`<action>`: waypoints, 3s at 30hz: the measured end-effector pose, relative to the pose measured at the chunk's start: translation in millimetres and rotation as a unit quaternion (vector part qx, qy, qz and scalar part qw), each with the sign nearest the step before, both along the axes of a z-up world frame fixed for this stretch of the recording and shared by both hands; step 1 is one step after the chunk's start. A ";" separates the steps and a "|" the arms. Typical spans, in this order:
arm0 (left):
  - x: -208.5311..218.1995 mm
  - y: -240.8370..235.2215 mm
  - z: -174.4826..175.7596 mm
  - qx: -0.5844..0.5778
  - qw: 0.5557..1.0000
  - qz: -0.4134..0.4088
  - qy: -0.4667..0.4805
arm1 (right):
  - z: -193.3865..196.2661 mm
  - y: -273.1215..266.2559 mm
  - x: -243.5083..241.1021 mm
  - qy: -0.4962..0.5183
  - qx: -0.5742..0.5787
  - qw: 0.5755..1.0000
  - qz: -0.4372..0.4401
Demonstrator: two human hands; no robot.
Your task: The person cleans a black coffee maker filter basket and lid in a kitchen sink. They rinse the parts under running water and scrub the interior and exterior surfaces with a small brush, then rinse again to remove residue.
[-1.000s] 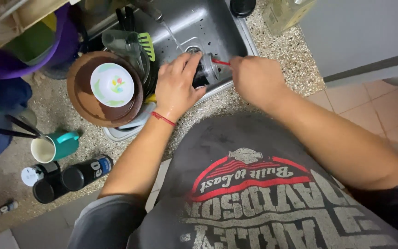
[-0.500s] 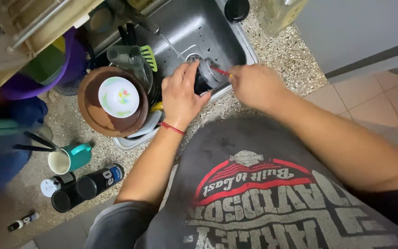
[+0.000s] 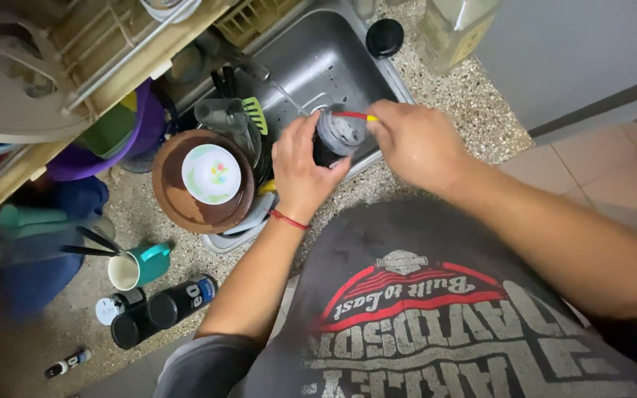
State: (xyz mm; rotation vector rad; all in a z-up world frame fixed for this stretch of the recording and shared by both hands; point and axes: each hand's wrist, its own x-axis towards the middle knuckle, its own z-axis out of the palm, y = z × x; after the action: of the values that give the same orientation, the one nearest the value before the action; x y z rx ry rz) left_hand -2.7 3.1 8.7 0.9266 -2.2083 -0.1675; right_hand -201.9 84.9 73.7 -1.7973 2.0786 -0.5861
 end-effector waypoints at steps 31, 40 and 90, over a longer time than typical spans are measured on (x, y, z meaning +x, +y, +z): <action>3.8 -10.8 17.0 -0.053 0.984 -0.132 0.105 | 3.8 27.3 -4.8 -0.093 -0.233 0.957 0.148; -0.9 -18.1 23.8 -0.056 0.982 -0.143 0.113 | 11.5 26.5 -0.6 -0.315 -0.166 0.927 0.120; -9.6 -16.5 57.5 -0.031 0.972 -0.227 0.060 | -34.2 27.4 -36.2 -0.727 0.083 0.654 0.193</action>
State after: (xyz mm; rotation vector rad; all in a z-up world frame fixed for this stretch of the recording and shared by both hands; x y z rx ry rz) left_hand -12.3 -13.4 66.1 0.3546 -2.2654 -0.3540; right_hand -238.1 112.3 39.4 -0.8577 0.5555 -1.1022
